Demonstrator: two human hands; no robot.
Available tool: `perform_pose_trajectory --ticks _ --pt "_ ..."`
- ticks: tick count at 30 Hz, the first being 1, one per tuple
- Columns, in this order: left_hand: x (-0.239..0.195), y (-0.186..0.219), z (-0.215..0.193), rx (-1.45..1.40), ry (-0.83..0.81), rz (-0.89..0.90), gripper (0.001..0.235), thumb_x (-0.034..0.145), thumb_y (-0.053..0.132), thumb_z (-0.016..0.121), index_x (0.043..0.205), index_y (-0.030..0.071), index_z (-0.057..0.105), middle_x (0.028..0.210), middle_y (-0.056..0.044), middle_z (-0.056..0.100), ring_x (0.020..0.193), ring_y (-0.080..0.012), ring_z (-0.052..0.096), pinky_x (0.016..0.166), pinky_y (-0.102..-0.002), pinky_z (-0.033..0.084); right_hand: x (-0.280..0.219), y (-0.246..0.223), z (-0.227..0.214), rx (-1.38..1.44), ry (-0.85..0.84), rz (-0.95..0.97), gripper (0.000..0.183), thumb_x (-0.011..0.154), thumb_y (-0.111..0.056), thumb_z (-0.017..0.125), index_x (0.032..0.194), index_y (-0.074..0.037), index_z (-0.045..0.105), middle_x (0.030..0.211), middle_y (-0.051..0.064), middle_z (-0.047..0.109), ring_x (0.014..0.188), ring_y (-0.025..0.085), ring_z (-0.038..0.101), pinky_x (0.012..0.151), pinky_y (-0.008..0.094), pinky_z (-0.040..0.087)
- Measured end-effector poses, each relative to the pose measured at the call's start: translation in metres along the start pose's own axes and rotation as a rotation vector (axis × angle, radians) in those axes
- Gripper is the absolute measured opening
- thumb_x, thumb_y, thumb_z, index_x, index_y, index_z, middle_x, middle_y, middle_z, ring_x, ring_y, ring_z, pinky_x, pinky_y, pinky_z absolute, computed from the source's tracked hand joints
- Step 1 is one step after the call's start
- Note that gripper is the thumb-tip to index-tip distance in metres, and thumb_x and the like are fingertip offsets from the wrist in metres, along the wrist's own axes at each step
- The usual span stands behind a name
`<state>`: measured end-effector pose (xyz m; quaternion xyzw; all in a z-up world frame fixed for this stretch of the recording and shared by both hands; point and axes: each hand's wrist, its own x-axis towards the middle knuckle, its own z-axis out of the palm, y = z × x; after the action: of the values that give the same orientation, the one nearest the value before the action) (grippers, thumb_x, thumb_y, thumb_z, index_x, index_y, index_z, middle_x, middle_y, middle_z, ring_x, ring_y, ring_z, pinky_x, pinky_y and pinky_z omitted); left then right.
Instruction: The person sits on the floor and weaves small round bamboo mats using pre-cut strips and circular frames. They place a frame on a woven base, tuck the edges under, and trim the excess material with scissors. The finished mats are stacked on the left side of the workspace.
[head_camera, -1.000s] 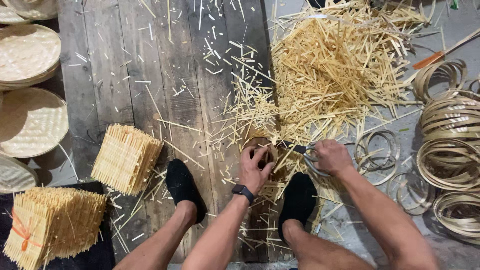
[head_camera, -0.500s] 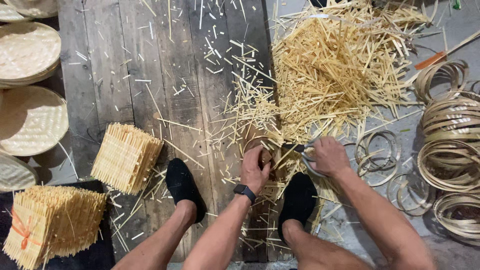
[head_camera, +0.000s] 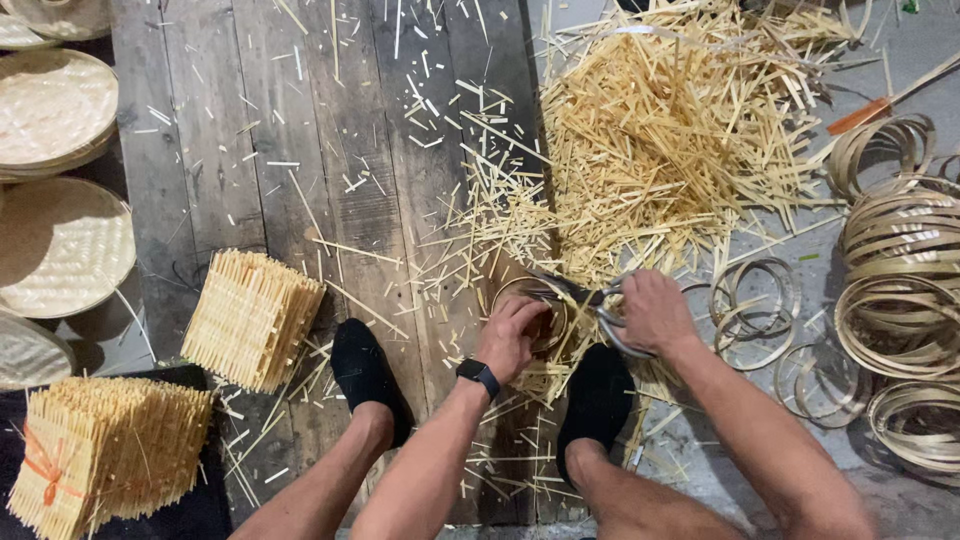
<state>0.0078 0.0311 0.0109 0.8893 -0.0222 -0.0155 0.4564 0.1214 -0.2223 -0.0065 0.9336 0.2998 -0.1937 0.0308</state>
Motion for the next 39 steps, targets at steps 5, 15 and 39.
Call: perform_pose_trajectory --ticks 5,15,39 --pt "0.007 0.003 -0.016 -0.005 -0.095 0.036 0.057 0.067 -0.018 0.052 0.116 0.004 0.068 0.122 -0.017 0.066 0.126 -0.0375 0.056 0.111 -0.044 0.046 0.002 0.008 0.016 0.073 -0.096 0.019 0.046 0.092 -0.048 0.065 0.106 -0.005 0.068 0.094 0.015 0.065 0.088 0.027 0.066 0.078 0.042 0.059" --pt "0.021 -0.01 -0.023 -0.112 -0.201 0.056 0.047 0.067 -0.004 0.063 0.113 0.002 0.068 0.125 -0.019 0.064 0.122 -0.0357 0.058 0.107 -0.042 0.047 -0.009 0.044 0.03 0.159 0.107 0.4 0.051 0.074 -0.047 0.079 0.095 -0.001 0.069 0.097 0.018 0.066 0.092 0.033 0.063 0.085 0.045 0.054" --pt "-0.002 -0.114 0.086 -0.487 0.311 -0.773 0.027 0.087 0.027 0.077 0.1 0.003 0.083 0.087 -0.008 0.083 0.075 -0.0139 0.072 0.071 -0.031 0.057 0.021 -0.053 0.087 1.555 -0.219 0.454 0.019 0.085 -0.019 0.08 0.088 0.0 0.082 0.071 0.008 0.073 0.055 0.014 0.061 0.052 0.028 0.05"
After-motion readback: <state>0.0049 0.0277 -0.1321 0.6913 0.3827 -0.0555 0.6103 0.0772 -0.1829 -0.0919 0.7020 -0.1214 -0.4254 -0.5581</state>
